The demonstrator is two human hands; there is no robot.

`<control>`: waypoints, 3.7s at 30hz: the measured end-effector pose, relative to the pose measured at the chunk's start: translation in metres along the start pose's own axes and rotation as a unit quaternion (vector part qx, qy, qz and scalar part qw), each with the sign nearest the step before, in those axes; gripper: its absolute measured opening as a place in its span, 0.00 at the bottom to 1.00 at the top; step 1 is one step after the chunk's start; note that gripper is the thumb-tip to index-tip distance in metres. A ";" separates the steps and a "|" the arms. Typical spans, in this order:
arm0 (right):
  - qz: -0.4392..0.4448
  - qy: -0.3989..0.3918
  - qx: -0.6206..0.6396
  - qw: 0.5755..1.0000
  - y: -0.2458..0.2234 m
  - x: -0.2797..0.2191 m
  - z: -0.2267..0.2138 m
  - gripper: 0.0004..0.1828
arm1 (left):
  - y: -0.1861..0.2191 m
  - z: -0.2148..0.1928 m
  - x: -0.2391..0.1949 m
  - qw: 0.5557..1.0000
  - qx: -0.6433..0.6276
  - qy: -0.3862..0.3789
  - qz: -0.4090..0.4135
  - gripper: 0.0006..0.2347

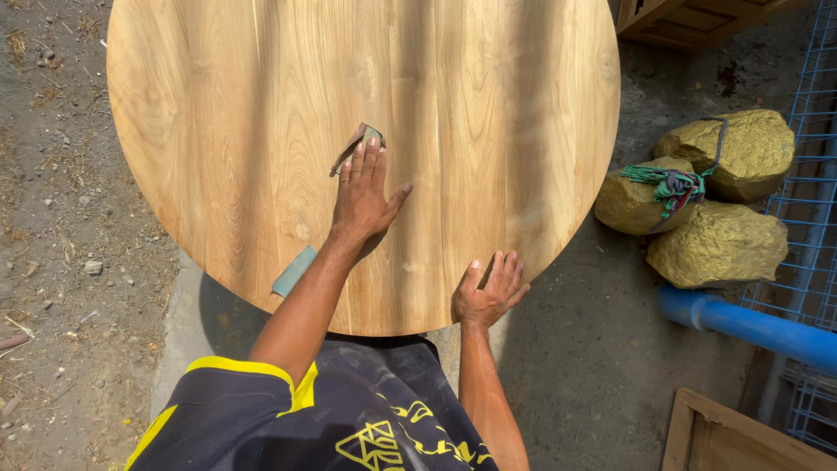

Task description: The person sands the surface of a large, round wooden tabletop using two pieces of sandpaper. They move their hands in circular and back-and-forth motions across the wood grain to smooth the surface.

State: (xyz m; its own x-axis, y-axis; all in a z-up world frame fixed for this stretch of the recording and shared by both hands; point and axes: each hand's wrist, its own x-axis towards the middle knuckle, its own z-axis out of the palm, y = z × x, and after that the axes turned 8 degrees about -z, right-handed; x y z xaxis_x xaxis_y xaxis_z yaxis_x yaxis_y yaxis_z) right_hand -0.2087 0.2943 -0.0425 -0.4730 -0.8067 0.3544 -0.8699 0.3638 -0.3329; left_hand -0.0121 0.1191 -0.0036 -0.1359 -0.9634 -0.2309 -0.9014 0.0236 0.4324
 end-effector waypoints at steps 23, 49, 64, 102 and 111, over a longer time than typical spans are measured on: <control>-0.051 0.044 -0.019 0.998 0.014 -0.004 0.007 0.25 | 0.001 0.000 0.023 1.000 0.011 -0.016 -0.013 0.35; 0.000 -0.008 0.023 1.000 -0.002 0.001 -0.003 0.27 | -0.005 -0.027 0.108 0.995 -0.026 -0.014 -0.095 0.34; -0.042 0.013 0.009 0.999 0.014 -0.006 0.006 0.25 | -0.006 0.006 -0.013 0.984 0.058 -0.089 0.139 0.34; -0.462 -0.295 0.084 0.832 -0.186 -0.100 0.004 0.31 | -0.140 -0.032 -0.122 0.914 -0.330 0.236 -0.015 0.15; -0.318 -0.303 0.023 0.898 -0.084 -0.045 -0.032 0.36 | -0.067 0.012 -0.148 0.974 -0.154 0.112 -0.122 0.28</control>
State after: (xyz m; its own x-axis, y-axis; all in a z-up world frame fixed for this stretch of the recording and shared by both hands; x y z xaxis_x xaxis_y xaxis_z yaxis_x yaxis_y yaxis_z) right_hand -0.1192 0.3146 -0.0023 0.2923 -0.9550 -0.0511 -0.9242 -0.2683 -0.2719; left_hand 0.0631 0.2636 -0.0088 0.1923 -0.9651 -0.1780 -0.7248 -0.2619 0.6373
